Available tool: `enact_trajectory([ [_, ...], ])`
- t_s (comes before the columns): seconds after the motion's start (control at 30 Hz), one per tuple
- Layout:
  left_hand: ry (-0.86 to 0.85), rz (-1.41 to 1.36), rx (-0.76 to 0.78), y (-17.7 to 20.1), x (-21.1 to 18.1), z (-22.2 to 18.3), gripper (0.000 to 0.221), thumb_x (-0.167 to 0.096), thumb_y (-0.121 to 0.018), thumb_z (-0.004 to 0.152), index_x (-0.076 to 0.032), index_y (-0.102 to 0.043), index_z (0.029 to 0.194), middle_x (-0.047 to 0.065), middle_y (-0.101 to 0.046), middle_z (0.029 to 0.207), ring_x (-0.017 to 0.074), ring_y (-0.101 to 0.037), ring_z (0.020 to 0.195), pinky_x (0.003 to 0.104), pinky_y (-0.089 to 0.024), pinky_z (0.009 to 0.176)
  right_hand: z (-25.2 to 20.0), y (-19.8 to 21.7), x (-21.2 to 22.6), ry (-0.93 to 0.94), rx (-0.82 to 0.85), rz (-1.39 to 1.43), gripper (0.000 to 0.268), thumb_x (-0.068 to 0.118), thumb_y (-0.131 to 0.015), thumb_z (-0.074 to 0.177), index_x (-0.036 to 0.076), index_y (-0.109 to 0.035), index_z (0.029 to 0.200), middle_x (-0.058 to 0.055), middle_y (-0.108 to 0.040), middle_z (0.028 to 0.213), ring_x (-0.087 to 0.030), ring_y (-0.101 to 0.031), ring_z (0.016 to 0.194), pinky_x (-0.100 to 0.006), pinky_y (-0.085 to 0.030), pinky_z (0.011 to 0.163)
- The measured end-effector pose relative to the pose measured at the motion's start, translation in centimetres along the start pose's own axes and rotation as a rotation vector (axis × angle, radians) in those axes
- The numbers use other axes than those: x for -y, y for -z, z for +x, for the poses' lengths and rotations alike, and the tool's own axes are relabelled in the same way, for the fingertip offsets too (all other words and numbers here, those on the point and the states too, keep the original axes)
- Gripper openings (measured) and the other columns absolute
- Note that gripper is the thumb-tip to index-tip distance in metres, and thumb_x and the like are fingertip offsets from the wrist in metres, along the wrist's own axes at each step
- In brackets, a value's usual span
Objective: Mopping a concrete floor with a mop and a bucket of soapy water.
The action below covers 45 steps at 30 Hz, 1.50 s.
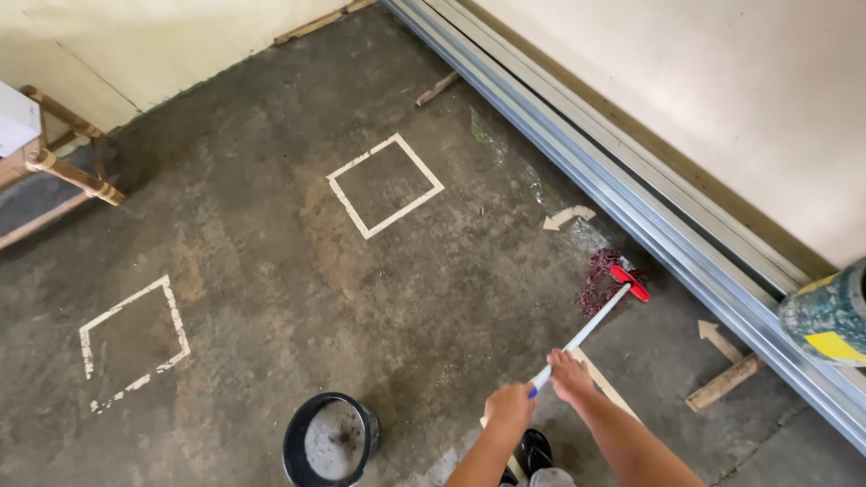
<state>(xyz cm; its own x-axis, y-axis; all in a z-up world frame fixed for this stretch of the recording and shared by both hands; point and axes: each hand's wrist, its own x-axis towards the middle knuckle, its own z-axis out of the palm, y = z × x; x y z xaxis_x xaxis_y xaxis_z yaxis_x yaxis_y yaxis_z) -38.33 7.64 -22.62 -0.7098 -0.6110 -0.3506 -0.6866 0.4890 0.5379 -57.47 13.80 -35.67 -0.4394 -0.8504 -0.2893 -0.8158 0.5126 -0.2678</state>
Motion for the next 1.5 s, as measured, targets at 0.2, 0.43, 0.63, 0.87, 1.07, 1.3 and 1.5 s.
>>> enact_trajectory([
  [0.2,0.317,-0.070,0.142,10.5,4.0,-9.9,0.036,-0.041,-0.072,0.088,-0.035,-0.072,0.123,0.008,-0.071,0.112,0.0307,-0.067,0.110,0.047,-0.053,0.094,-2.7,-5.9,7.6,0.524,-0.095,0.186,0.018,0.006,-0.061,0.083,0.002,-0.062,0.101,-0.017,-0.059,0.120,-0.036,-0.051,0.128,-0.048,-0.028,0.123],
  [0.43,0.293,0.038,0.012,13.6,5.8,-8.0,0.044,-0.041,-0.081,0.076,-0.038,-0.076,0.119,0.007,-0.074,0.102,0.0288,-0.072,0.100,0.044,-0.057,0.089,-2.6,2.2,13.2,0.405,0.124,0.219,0.031,0.016,-0.062,0.092,0.001,-0.051,0.117,-0.023,-0.054,0.128,-0.048,-0.036,0.140,-0.051,-0.030,0.119],
  [0.63,0.185,0.096,0.012,14.1,-3.5,2.0,0.022,-0.038,-0.077,0.083,-0.033,-0.079,0.104,0.006,-0.076,0.098,0.0292,-0.071,0.099,0.046,-0.057,0.084,5.5,4.5,2.5,0.386,0.054,0.176,0.025,0.021,-0.057,0.101,0.005,-0.049,0.119,-0.019,-0.055,0.126,-0.046,-0.039,0.141,-0.049,-0.039,0.112],
  [0.87,0.220,0.043,0.091,7.5,-10.5,12.7,0.028,-0.038,-0.076,0.086,-0.033,-0.075,0.114,0.008,-0.075,0.103,0.0320,-0.072,0.101,0.047,-0.057,0.087,13.0,6.4,-10.9,0.282,0.028,0.149,0.023,0.014,-0.061,0.095,0.012,-0.050,0.115,-0.015,-0.056,0.127,-0.044,-0.037,0.143,-0.047,-0.043,0.110],
  [1.07,0.184,-0.023,0.119,8.4,-12.4,10.0,0.038,-0.031,-0.075,0.085,-0.037,-0.071,0.122,0.010,-0.074,0.105,0.0322,-0.070,0.103,0.046,-0.056,0.089,9.6,5.7,-12.1,0.456,-0.040,0.142,0.024,0.012,-0.067,0.088,0.010,-0.052,0.107,-0.017,-0.056,0.120,-0.045,-0.046,0.129,-0.050,-0.039,0.114],
  [1.3,0.382,0.079,0.388,12.5,-11.1,6.2,0.044,-0.036,-0.074,0.088,-0.046,-0.066,0.130,0.003,-0.074,0.112,0.0256,-0.071,0.107,0.041,-0.055,0.097,2.5,12.2,-4.8,0.487,-0.052,0.278,0.026,0.008,-0.061,0.088,0.002,-0.051,0.111,-0.018,-0.054,0.112,-0.043,-0.052,0.116,-0.048,-0.045,0.098],
  [1.5,0.196,0.004,0.141,7.3,-16.4,12.1,0.035,-0.037,-0.072,0.087,-0.038,-0.072,0.123,0.009,-0.074,0.102,0.0308,-0.071,0.101,0.045,-0.056,0.089,9.1,8.2,-16.8,0.607,-0.133,0.015,0.026,0.002,-0.060,0.078,0.001,-0.057,0.104,-0.016,-0.054,0.114,-0.038,-0.051,0.117,-0.051,-0.037,0.111],
])
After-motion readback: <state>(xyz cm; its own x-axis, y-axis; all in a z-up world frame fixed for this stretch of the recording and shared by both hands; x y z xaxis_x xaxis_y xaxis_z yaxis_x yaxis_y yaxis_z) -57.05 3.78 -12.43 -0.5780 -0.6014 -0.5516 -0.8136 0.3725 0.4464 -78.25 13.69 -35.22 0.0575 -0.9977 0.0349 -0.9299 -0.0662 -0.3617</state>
